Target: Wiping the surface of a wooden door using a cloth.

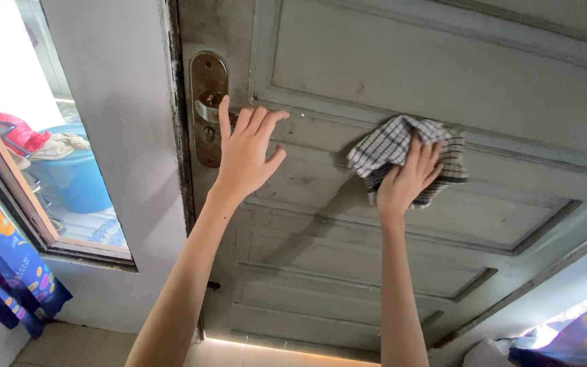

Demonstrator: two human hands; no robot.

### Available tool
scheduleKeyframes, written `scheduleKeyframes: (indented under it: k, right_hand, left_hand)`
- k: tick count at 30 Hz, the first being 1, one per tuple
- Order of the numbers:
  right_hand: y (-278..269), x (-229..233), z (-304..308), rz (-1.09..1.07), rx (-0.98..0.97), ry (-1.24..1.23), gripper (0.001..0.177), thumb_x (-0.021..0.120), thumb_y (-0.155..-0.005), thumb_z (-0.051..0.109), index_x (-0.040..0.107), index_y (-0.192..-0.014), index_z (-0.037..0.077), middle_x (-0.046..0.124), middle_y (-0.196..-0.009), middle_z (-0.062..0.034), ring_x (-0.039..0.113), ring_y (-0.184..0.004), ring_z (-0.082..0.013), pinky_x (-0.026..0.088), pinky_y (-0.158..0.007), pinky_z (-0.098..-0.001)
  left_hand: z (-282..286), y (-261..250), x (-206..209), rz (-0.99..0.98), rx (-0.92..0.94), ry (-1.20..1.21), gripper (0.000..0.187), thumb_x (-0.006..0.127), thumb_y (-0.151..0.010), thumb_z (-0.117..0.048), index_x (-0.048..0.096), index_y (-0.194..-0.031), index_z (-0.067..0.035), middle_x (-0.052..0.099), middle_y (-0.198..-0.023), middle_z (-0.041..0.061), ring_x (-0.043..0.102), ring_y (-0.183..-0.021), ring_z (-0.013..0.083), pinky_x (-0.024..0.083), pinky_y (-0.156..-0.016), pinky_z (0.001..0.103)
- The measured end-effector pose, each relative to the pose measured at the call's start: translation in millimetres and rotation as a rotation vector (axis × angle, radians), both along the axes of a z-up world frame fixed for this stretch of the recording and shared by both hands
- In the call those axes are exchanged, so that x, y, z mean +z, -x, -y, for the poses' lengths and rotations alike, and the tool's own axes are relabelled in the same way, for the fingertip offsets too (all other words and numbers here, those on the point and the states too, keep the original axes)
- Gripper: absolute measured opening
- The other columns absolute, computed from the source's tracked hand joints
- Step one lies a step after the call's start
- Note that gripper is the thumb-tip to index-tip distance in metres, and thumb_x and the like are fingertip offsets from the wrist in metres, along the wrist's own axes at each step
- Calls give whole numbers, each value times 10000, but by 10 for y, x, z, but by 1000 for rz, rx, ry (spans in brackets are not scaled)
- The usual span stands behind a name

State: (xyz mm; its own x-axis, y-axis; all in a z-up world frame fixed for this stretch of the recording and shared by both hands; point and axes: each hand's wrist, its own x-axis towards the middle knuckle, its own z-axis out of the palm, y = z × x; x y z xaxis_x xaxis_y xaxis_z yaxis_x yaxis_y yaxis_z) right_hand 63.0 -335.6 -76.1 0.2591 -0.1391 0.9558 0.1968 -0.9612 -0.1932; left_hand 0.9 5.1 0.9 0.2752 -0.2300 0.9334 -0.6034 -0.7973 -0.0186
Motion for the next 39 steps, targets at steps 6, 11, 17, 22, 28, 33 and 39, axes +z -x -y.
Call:
scheduleKeyframes:
  k: [6, 11, 17, 22, 28, 33, 39]
  right_hand:
    - [115, 5, -597, -36, 18, 158, 773, 532, -912, -28, 381, -1634, 202, 268, -1654, -182, 137, -1597, -443, 87, -1270, -671]
    - [112, 53, -471, -102, 47, 209, 776, 501, -938, -77, 437, -1629, 270, 263, -1671, -217, 167, -1588, -435, 148, -1241, -641]
    - [74, -67, -106, 48, 3, -35, 758, 498, -969, -128, 458, -1639, 226, 278, -1722, -148, 195, -1632, -382, 176, -1335, -613]
    - [82, -161, -296, 35, 95, 46, 741, 503, -929, -139, 482, -1609, 152, 292, -1702, -182, 220, -1597, -422, 184, -1309, -620]
    - [-269, -457, 2, -274, 218, 144, 668, 465, -973, -76, 486, -1578, 205, 353, -1652, -146, 376, -1450, -359, 319, -1219, -524]
    - [-138, -315, 126, 128, 147, -146, 683, 478, -997, -115, 436, -1638, 118, 290, -1706, -226, 238, -1601, -431, 218, -1314, -586]
    - [151, -91, -445, 19, 176, 249, 722, 519, -919, -85, 426, -1596, 148, 342, -1641, -197, 254, -1574, -416, 193, -1295, -608]
  left_hand:
    - [-18, -23, -12, 58, 21, -21, 533, 773, -816, -167, 617, -1324, -118, 560, -1096, 35, 533, -1135, 242, 114, -1261, 634]
    - [-34, 13, 1, 29, 26, -32, 510, 766, -830, -172, 624, -1317, -118, 565, -1112, 28, 530, -1146, 231, 119, -1270, 621]
    - [-49, -9, -8, 18, 48, -59, 506, 764, -838, -183, 623, -1319, -118, 566, -1116, 33, 529, -1145, 236, 130, -1255, 618]
    - [-48, 1, -9, 11, 42, -60, 506, 765, -842, -179, 618, -1323, -119, 565, -1125, 31, 529, -1135, 233, 139, -1265, 616]
    - [-52, -7, 13, 12, 27, -52, 513, 771, -818, -184, 621, -1304, -120, 565, -1127, 36, 536, -1148, 240, 144, -1243, 625]
    - [-50, 3, 7, 35, 26, -54, 500, 775, -832, -175, 619, -1304, -116, 557, -1130, 44, 531, -1154, 247, 163, -1255, 618]
    - [-64, 21, 16, 27, 65, -81, 505, 786, -839, -199, 620, -1308, -116, 554, -1118, 48, 529, -1150, 249, 154, -1247, 625]
